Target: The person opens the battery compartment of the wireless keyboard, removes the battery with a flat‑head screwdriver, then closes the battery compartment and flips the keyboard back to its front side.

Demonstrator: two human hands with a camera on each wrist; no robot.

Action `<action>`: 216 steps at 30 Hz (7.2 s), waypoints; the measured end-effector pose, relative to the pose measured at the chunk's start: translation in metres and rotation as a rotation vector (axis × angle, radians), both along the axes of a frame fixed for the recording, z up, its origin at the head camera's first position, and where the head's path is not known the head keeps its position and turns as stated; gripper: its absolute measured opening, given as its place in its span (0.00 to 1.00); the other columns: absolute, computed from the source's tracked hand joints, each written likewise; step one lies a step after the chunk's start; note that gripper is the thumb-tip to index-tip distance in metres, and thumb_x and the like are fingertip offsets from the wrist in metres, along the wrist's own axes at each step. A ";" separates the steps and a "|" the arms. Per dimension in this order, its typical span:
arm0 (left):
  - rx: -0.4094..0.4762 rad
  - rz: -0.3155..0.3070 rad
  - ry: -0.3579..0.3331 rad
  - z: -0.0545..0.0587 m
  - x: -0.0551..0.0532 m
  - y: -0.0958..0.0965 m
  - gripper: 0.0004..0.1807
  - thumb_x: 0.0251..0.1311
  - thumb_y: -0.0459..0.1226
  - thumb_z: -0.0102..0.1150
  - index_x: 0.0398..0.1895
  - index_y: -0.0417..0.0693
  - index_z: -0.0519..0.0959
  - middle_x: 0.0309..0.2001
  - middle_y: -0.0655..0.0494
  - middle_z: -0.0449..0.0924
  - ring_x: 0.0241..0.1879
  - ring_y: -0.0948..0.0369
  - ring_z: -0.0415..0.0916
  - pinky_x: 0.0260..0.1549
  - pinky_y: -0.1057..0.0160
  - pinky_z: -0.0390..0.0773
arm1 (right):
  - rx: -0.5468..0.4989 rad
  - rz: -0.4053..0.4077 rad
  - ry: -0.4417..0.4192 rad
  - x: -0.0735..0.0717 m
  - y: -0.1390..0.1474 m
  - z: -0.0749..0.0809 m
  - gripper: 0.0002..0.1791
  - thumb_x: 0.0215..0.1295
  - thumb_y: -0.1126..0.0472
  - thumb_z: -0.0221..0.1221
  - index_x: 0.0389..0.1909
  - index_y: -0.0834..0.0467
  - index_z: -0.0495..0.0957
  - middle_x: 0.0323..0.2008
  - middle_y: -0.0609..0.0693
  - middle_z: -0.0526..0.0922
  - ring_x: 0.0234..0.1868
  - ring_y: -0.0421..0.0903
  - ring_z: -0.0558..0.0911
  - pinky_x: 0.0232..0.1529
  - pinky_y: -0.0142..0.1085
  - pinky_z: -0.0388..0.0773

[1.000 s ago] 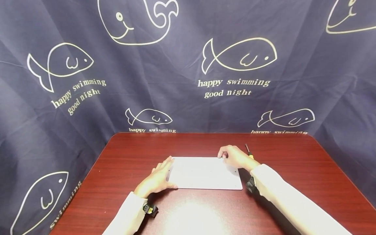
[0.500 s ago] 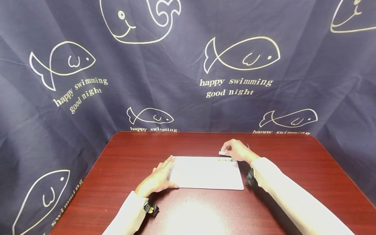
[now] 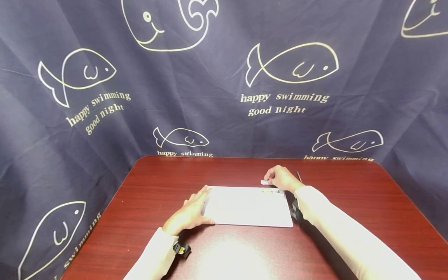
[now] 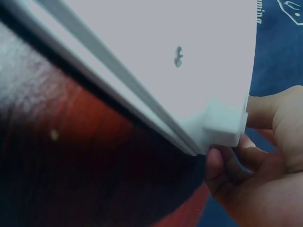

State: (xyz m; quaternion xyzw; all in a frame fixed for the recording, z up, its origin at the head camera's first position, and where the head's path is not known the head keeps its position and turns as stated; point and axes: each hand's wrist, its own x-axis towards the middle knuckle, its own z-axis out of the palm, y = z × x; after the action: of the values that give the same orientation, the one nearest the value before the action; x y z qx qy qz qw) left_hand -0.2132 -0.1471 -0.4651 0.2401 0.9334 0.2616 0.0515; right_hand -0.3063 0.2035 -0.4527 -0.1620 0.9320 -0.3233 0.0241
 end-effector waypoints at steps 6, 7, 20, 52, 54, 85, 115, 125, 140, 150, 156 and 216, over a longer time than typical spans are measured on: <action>-0.004 -0.006 0.012 -0.001 0.000 0.000 0.57 0.41 0.50 0.75 0.73 0.46 0.53 0.73 0.44 0.47 0.65 0.35 0.53 0.51 0.30 0.55 | -0.008 0.003 0.061 0.007 0.010 0.011 0.07 0.53 0.72 0.63 0.34 0.63 0.82 0.28 0.51 0.83 0.29 0.45 0.78 0.35 0.42 0.73; -0.004 -0.006 0.013 -0.001 0.000 0.000 0.57 0.40 0.50 0.75 0.73 0.46 0.53 0.73 0.44 0.47 0.64 0.35 0.53 0.51 0.30 0.55 | -0.006 0.000 0.066 0.009 0.014 0.013 0.07 0.53 0.72 0.63 0.34 0.63 0.82 0.27 0.51 0.82 0.28 0.45 0.78 0.34 0.42 0.73; -0.003 0.005 0.000 0.001 0.002 0.002 0.56 0.40 0.49 0.75 0.73 0.45 0.54 0.73 0.45 0.47 0.65 0.35 0.52 0.51 0.29 0.54 | 0.186 -0.148 0.129 0.072 0.062 0.020 0.20 0.51 0.59 0.67 0.44 0.64 0.77 0.31 0.54 0.78 0.34 0.52 0.77 0.35 0.48 0.72; -0.012 -0.010 0.009 0.000 0.002 0.001 0.58 0.42 0.50 0.74 0.74 0.46 0.51 0.73 0.45 0.45 0.65 0.34 0.52 0.50 0.29 0.55 | 0.162 -0.311 0.224 0.103 0.087 0.021 0.22 0.53 0.65 0.60 0.50 0.67 0.70 0.26 0.53 0.77 0.28 0.52 0.76 0.31 0.49 0.69; -0.014 -0.010 0.011 0.000 0.002 0.001 0.58 0.42 0.51 0.74 0.74 0.46 0.51 0.73 0.45 0.45 0.64 0.34 0.52 0.50 0.29 0.55 | 0.120 -0.344 0.302 0.102 0.088 0.025 0.20 0.52 0.66 0.59 0.47 0.66 0.71 0.27 0.54 0.77 0.29 0.52 0.76 0.31 0.49 0.69; -0.004 -0.013 0.014 -0.001 0.001 0.001 0.58 0.42 0.49 0.74 0.74 0.47 0.50 0.73 0.45 0.45 0.65 0.35 0.53 0.51 0.30 0.55 | -0.181 -0.058 0.714 0.087 0.024 0.068 0.13 0.50 0.74 0.67 0.36 0.58 0.80 0.27 0.40 0.74 0.28 0.34 0.72 0.29 0.32 0.69; -0.041 -0.008 0.025 0.001 -0.001 0.001 0.55 0.41 0.51 0.74 0.71 0.42 0.57 0.72 0.45 0.47 0.64 0.41 0.55 0.51 0.35 0.59 | -0.128 -0.219 0.529 0.071 0.042 0.064 0.09 0.55 0.67 0.66 0.37 0.56 0.81 0.31 0.47 0.82 0.30 0.44 0.78 0.33 0.37 0.72; -0.042 -0.006 0.020 0.002 -0.001 0.001 0.55 0.41 0.50 0.75 0.71 0.41 0.57 0.72 0.45 0.48 0.65 0.41 0.55 0.52 0.34 0.58 | -0.201 -0.278 0.527 0.065 0.059 0.047 0.07 0.57 0.67 0.65 0.36 0.62 0.80 0.28 0.52 0.83 0.25 0.51 0.82 0.28 0.20 0.71; -0.044 0.008 0.003 0.003 0.000 0.001 0.56 0.40 0.49 0.75 0.71 0.39 0.56 0.72 0.45 0.47 0.65 0.40 0.54 0.53 0.34 0.57 | -0.168 -0.404 0.489 0.064 0.070 0.035 0.08 0.60 0.58 0.64 0.31 0.60 0.80 0.20 0.51 0.82 0.18 0.45 0.78 0.17 0.27 0.66; -0.032 0.012 -0.010 0.003 0.000 0.002 0.55 0.41 0.49 0.75 0.71 0.40 0.56 0.73 0.45 0.47 0.65 0.36 0.52 0.53 0.30 0.54 | -0.115 -0.435 0.464 0.070 0.076 0.039 0.13 0.62 0.51 0.62 0.28 0.57 0.78 0.16 0.47 0.79 0.15 0.40 0.75 0.17 0.30 0.64; -0.034 0.005 0.000 0.005 0.001 0.004 0.55 0.41 0.49 0.75 0.71 0.40 0.56 0.73 0.45 0.47 0.65 0.37 0.53 0.53 0.32 0.56 | -0.161 -0.427 0.507 0.077 0.081 0.046 0.09 0.62 0.55 0.62 0.34 0.57 0.78 0.27 0.50 0.84 0.23 0.33 0.79 0.26 0.25 0.68; -0.028 -0.010 0.009 0.003 0.001 0.001 0.55 0.41 0.49 0.74 0.71 0.38 0.56 0.72 0.44 0.47 0.65 0.35 0.52 0.52 0.30 0.55 | -0.020 -0.059 0.342 0.102 0.075 0.007 0.13 0.46 0.63 0.72 0.31 0.54 0.78 0.25 0.45 0.78 0.26 0.44 0.77 0.26 0.36 0.72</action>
State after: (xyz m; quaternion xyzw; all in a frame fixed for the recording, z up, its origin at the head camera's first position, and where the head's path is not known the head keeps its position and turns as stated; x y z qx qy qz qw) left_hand -0.2118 -0.1458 -0.4619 0.2452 0.9360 0.2471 0.0518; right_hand -0.2040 0.2782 -0.4458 -0.1875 0.9236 -0.3009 -0.1458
